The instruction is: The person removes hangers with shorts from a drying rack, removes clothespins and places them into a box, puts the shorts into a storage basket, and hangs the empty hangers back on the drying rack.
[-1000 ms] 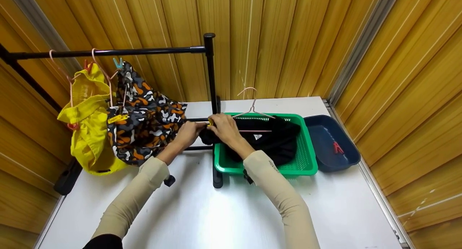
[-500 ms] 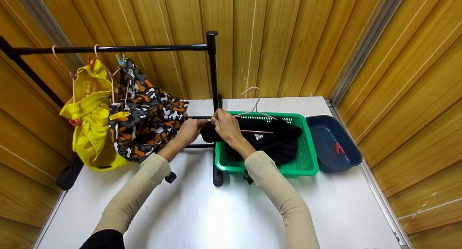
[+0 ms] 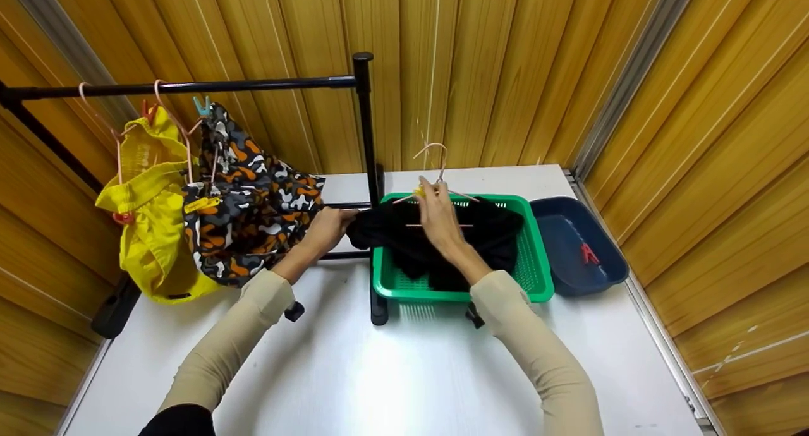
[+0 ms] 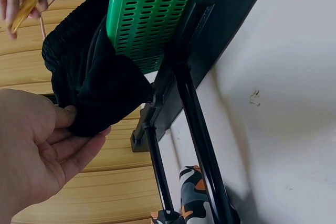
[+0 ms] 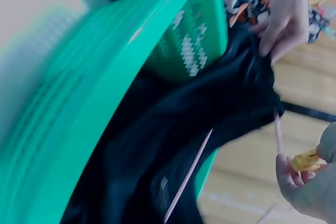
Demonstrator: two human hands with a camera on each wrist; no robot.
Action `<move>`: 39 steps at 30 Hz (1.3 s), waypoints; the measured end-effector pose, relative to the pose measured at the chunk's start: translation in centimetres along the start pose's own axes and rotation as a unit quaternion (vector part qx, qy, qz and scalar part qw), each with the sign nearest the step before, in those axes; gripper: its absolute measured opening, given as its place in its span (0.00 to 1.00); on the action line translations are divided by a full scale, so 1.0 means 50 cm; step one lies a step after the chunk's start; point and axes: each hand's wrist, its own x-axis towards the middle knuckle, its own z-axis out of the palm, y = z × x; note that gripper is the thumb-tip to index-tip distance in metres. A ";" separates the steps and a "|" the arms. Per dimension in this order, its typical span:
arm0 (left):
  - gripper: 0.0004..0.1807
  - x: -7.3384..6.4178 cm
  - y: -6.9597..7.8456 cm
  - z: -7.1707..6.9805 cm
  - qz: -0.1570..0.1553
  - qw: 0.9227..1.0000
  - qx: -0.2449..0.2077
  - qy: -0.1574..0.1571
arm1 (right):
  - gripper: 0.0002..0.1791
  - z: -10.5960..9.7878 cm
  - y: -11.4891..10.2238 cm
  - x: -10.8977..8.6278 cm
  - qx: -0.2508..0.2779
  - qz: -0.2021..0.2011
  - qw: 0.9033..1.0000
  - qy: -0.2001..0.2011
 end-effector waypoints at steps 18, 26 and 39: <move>0.09 0.003 0.004 -0.008 0.002 1.000 0.004 -0.001 | 0.14 -0.232 0.252 -0.026 -0.069 0.101 0.987 0.104; 0.10 -0.001 0.009 -0.007 0.002 1.000 0.005 -0.014 | 0.15 -0.341 0.347 -0.081 -0.138 0.239 0.961 0.006; 0.11 -0.003 0.013 0.004 0.013 1.000 0.001 -0.011 | 0.16 -0.393 0.410 -0.170 -0.209 0.344 0.874 -0.271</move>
